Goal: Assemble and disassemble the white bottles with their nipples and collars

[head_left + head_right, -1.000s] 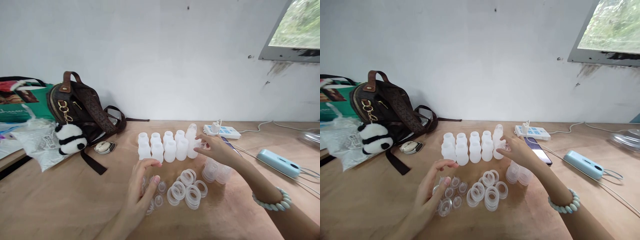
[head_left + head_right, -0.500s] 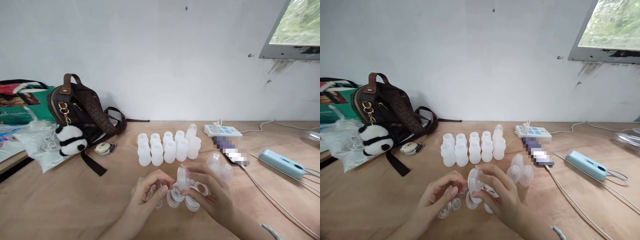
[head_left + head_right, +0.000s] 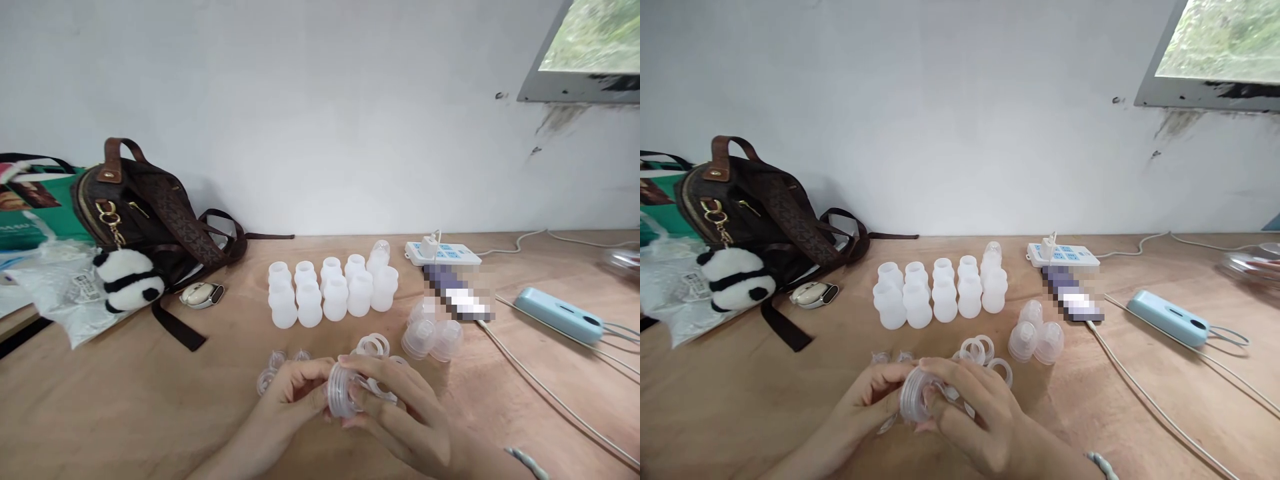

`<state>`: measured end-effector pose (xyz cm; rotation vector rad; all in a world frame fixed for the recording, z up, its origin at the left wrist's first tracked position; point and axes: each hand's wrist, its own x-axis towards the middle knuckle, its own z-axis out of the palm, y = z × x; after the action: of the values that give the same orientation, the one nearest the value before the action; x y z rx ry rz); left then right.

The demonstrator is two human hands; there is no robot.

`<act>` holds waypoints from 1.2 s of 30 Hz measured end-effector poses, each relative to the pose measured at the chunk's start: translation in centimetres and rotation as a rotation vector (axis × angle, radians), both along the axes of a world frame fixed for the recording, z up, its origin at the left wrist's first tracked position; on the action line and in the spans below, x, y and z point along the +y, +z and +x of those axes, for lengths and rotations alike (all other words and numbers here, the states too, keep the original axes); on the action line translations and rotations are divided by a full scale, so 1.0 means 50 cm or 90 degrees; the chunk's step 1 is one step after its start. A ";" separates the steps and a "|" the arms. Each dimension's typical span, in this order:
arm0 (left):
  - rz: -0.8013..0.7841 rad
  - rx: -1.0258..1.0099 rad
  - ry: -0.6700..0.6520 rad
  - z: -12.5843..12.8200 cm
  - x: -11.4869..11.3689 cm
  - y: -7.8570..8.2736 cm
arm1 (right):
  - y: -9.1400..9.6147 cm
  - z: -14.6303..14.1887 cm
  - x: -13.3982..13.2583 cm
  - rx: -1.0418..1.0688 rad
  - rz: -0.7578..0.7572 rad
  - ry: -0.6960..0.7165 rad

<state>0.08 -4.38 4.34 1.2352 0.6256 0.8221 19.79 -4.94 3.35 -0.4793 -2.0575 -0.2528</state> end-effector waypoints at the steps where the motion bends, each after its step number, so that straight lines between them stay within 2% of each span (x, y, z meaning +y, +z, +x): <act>1: -0.010 0.001 0.002 0.001 0.002 -0.001 | -0.001 -0.001 0.000 -0.002 -0.002 -0.001; 6: -0.057 0.024 -0.007 0.004 0.005 -0.004 | 0.009 -0.002 -0.010 -0.055 -0.074 -0.001; 11: -0.094 0.091 0.016 -0.002 -0.005 -0.004 | 0.014 0.005 -0.013 -0.076 -0.235 0.015; 15: -0.089 0.098 -0.004 0.000 -0.013 0.002 | 0.010 0.004 -0.012 -0.071 -0.311 0.087; 19: -0.069 0.124 -0.045 0.005 -0.013 0.016 | 0.011 -0.003 -0.008 0.020 -0.404 0.157; 21: -0.045 0.114 -0.052 -0.007 -0.006 0.023 | 0.018 0.004 0.003 0.118 -0.475 0.209; 23: -0.006 0.089 -0.010 -0.039 0.009 0.031 | 0.032 0.028 0.025 0.260 -0.531 0.241; 25: 0.026 0.088 0.139 -0.090 0.026 0.041 | 0.051 0.063 0.050 0.404 -0.526 0.190; 27: 0.086 0.103 0.282 -0.147 0.043 0.049 | 0.071 0.098 0.072 0.497 -0.489 0.077; 30: 0.173 0.228 0.379 -0.216 0.058 0.043 | 0.089 0.126 0.086 0.519 -0.463 -0.047; 31: 0.191 0.281 0.365 -0.229 0.060 0.034 | 0.091 0.127 0.086 0.499 -0.462 -0.065; 33: 0.210 0.387 0.271 -0.243 0.061 0.007 | 0.088 0.122 0.084 0.438 -0.455 -0.076; 35: 0.252 0.485 0.182 -0.245 0.058 -0.025 | 0.080 0.113 0.081 0.358 -0.442 -0.080; 36: 0.285 0.533 0.167 -0.244 0.056 -0.039 | 0.076 0.109 0.081 0.314 -0.434 -0.090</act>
<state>-12.14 -1.57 2.38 1.9565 1.3470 0.6519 25.24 -0.90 7.14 -0.9906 -1.5820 0.4655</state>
